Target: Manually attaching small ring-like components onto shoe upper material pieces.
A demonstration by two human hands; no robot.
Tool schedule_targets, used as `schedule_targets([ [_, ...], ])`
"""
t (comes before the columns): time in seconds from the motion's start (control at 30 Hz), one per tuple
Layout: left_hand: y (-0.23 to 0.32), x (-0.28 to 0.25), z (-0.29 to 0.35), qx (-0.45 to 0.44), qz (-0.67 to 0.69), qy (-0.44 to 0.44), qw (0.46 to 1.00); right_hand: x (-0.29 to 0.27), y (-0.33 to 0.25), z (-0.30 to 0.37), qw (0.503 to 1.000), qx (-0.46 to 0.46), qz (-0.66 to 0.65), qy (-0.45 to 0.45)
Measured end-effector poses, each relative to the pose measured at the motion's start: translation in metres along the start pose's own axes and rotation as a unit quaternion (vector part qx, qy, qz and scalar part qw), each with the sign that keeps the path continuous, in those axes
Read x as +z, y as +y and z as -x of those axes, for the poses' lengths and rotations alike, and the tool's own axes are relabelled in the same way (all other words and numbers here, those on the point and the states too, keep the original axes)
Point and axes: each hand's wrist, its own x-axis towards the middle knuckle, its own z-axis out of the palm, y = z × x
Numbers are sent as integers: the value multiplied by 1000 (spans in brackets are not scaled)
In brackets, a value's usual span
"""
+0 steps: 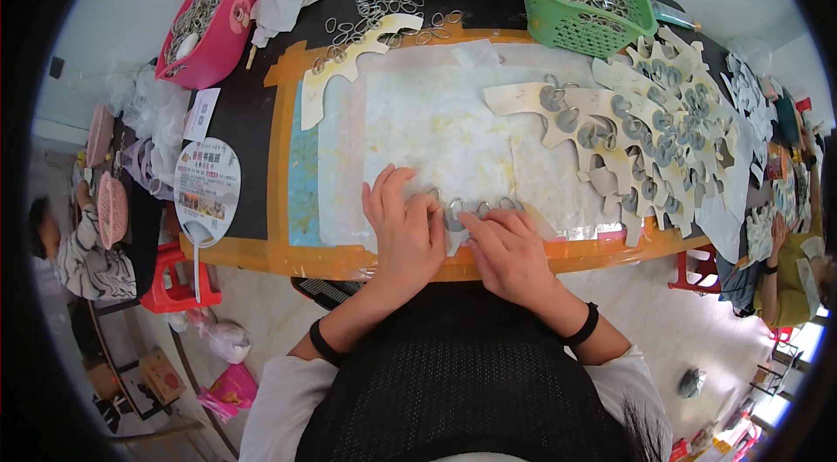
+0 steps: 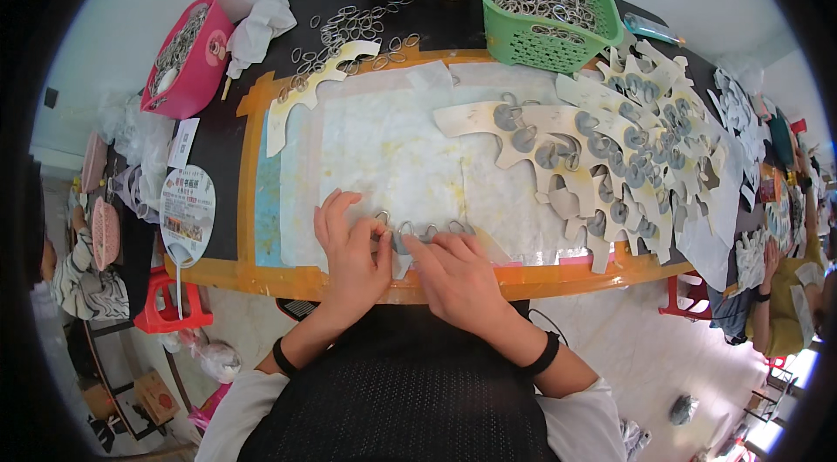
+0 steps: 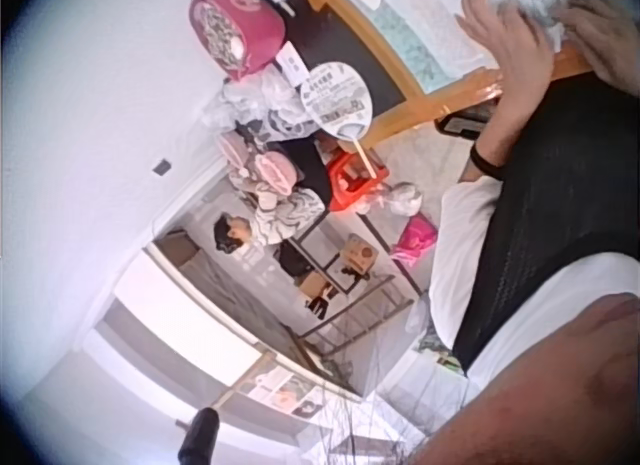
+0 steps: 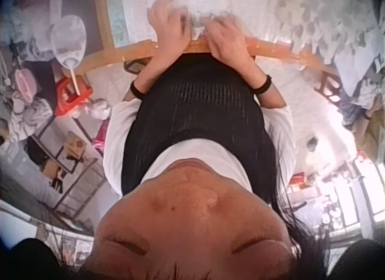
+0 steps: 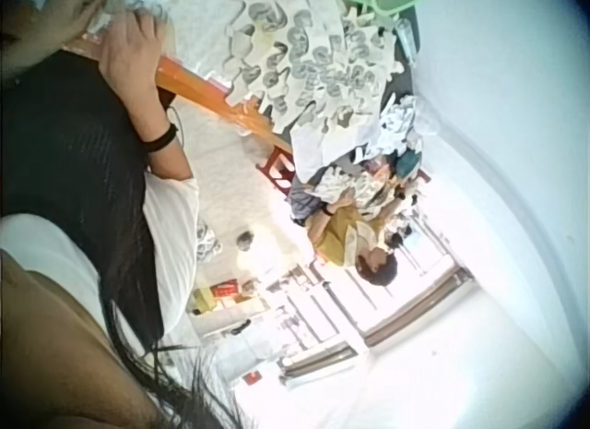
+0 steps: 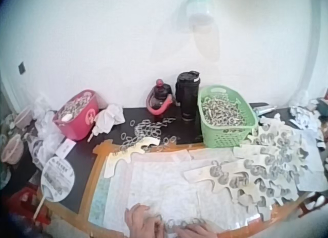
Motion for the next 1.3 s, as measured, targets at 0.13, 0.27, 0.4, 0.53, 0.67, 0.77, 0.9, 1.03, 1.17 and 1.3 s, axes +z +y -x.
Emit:
schedule_targets([
  [0.13, -4, 0, -1, -10, -4, -8, 1000, 2, -3, -4, 998, -22, 61, -22],
  [0.27, -12, -17, -2, 19, 80, 41, 996, 2, -4, -3, 997, -11, 69, -43],
  [0.4, -18, -20, 14, 144, 45, -87, 985, 3, -5, -2, 996, -17, 79, -48],
  [0.53, -15, -18, 19, 125, 39, -76, 988, -3, -7, -1, 994, -29, 94, -50],
  [0.67, -18, -16, 23, 101, 27, -70, 992, 1, -2, 4, 997, -7, 69, -40],
  [0.77, -16, -20, 20, 97, -5, -100, 990, -1, 0, 5, 998, 6, 44, -44],
  [0.9, -14, -18, 21, 144, -68, -123, 980, 0, 4, 5, 1000, -11, 27, -13],
  [1.03, -10, -17, 25, 167, -100, -110, 975, 8, -1, 8, 996, -13, 91, -9],
  [1.17, -11, -14, 22, 106, -48, -111, 987, 4, -9, -2, 994, 17, 108, -29],
  [1.3, -21, -22, 4, 47, 78, -9, 996, 6, -3, -1, 996, 27, 78, -25],
])
